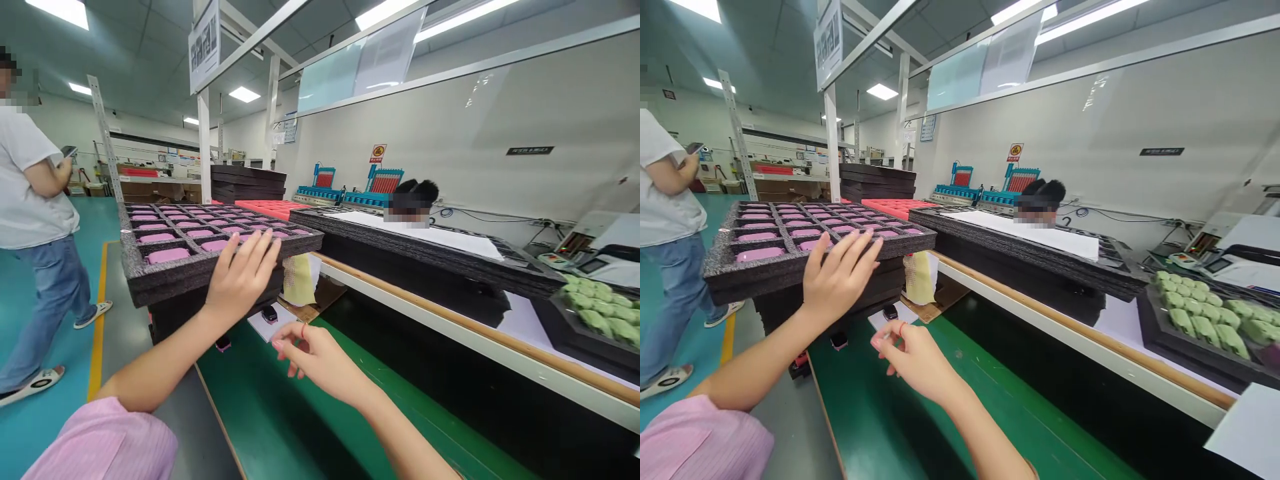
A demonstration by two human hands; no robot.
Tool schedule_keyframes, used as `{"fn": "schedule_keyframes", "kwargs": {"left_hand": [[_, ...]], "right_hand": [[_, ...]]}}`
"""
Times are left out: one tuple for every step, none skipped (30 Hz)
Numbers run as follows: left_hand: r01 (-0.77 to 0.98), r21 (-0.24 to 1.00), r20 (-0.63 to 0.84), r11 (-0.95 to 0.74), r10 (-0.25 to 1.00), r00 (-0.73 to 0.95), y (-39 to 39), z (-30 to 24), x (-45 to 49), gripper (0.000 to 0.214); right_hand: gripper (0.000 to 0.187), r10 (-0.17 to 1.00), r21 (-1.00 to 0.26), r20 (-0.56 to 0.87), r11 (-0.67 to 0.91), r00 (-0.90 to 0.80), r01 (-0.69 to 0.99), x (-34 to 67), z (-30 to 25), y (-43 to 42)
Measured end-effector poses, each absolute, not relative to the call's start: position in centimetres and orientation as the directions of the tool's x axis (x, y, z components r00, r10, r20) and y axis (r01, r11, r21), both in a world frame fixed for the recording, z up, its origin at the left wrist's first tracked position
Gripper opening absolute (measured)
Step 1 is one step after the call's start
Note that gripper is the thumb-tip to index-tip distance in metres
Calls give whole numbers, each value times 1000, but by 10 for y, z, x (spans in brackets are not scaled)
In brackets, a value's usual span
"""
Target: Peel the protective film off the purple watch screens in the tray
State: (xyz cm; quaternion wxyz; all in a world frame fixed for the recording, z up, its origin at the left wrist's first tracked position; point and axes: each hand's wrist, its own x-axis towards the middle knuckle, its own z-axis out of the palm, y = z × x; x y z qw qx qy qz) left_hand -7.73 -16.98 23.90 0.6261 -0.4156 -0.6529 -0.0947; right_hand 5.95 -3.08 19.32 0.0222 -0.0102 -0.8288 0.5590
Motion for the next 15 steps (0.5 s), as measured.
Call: {"fn": "schedule_keyframes", "kwargs": {"left_hand": [[661,-376,907,649,405,118,-170,240,-87,40],[674,-341,922,656,373,104,-172,241,-96,39],[686,-299,936,663,345,74,-174,241,-103,37],[689,-264,946,675,322,46,-177,242,-109,36],[681,-240,951,691,309,22,-179,242,-116,35],[669,-229,952,707,307,2,-182,242,-122,34],[657,-219,954,721,301,-12,-183,242,-129,33],[649,-210,955,732,297,-26,-184,242,-135,32],[646,-196,956,738,290,-42,-183,242,-142,31],[646,-177,959,742,277,-57,-181,242,-148,30],[651,-153,962,744,263,-74,-179,242,-153,29],[657,-128,965,743,247,-91,-175,243,-158,29],[664,-105,967,740,231,-105,-171,243,-162,28],[670,-85,969,737,218,-116,-167,244,-165,27],[675,-69,971,735,205,-125,-163,244,-168,27]], "right_hand": [[27,43,-925,6,381,-999,11,66,189,-25],[29,46,-923,-11,383,-999,28,73,185,-20],[31,52,-922,-27,384,-998,45,78,181,-16],[32,57,-921,-41,384,-998,60,83,177,-12],[33,63,-920,-54,384,-997,74,88,174,-8],[34,68,-919,-65,384,-996,86,92,170,-5],[35,70,-918,-77,384,-995,98,95,167,-2],[36,70,-916,-89,385,-994,109,98,163,0],[36,69,-915,-100,386,-993,119,100,160,2],[35,67,-914,-111,386,-992,128,102,157,3],[35,64,-913,-119,385,-991,135,104,155,3],[34,59,-913,-126,383,-990,139,107,153,3],[33,54,-913,-131,383,-990,141,110,152,3],[32,51,-912,-134,384,-990,143,113,151,2],[31,49,-911,-139,386,-989,147,118,149,0]]}}
